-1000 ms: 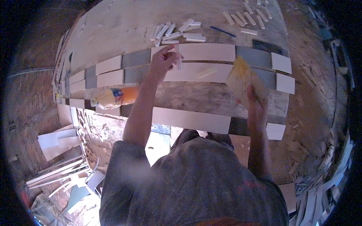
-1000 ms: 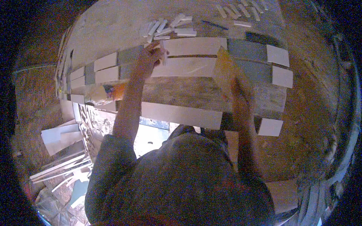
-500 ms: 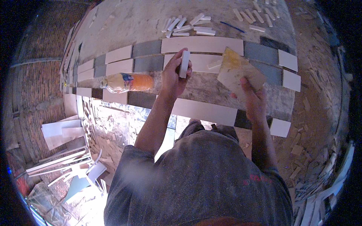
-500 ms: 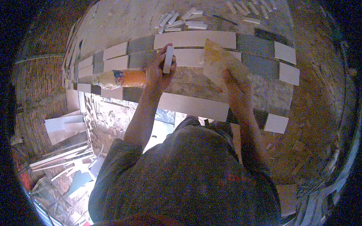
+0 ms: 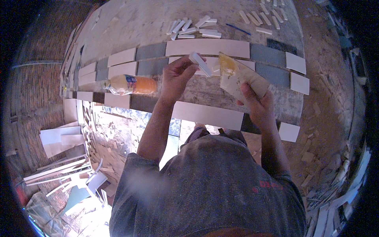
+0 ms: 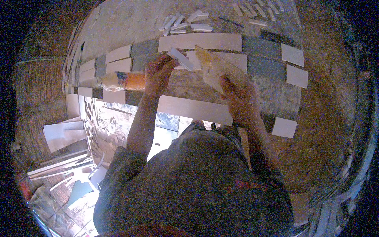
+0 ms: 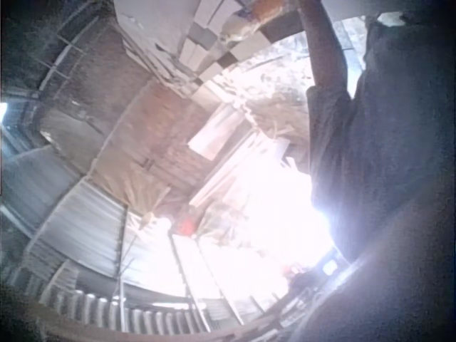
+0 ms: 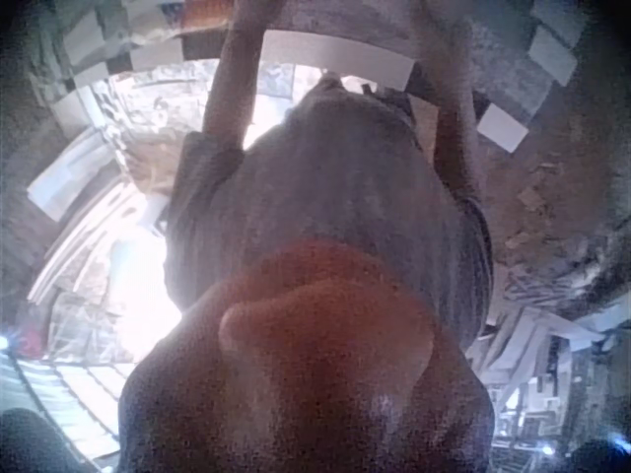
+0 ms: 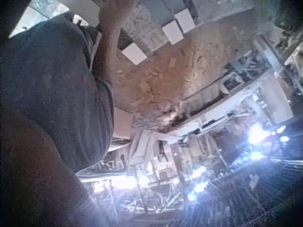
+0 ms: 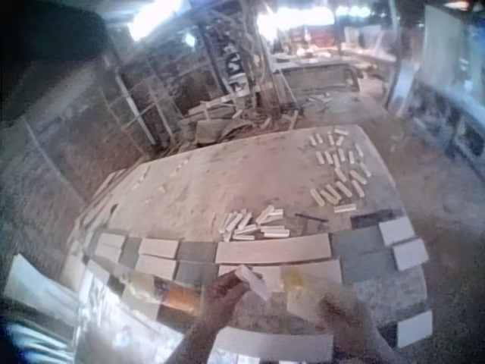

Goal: The person applies glue from a bottle to small rectangular tiles and places them onto a larger board in a staggered pattern. The person repeatedly picks up tiles, applies adhesive, and positions them on the board.

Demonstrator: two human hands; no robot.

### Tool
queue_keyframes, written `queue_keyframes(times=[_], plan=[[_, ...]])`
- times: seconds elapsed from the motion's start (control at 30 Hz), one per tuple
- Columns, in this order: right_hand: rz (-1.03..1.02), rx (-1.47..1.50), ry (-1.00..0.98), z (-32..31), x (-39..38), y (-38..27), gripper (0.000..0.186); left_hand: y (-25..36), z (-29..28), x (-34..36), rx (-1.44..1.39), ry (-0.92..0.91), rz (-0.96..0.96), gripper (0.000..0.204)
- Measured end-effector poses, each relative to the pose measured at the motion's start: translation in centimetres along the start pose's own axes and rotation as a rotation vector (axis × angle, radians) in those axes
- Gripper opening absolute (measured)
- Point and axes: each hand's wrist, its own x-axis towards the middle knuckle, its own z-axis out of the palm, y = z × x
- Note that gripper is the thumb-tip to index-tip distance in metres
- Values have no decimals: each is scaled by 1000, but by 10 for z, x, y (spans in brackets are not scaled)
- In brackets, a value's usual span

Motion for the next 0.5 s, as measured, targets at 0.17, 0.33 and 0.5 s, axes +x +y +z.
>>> queue_keyframes(times=[0.17,0.33,0.5], plan=[[-313,-355,41,9,0,-12,31,12,6,-3,41,-6,44,30],[-555,-454,33,17,4,-22,38,24,12,-3,114,-27,57,28],[-573,-513,3,21,2,-22,46,26,16,-4,83,-24,60,29]])
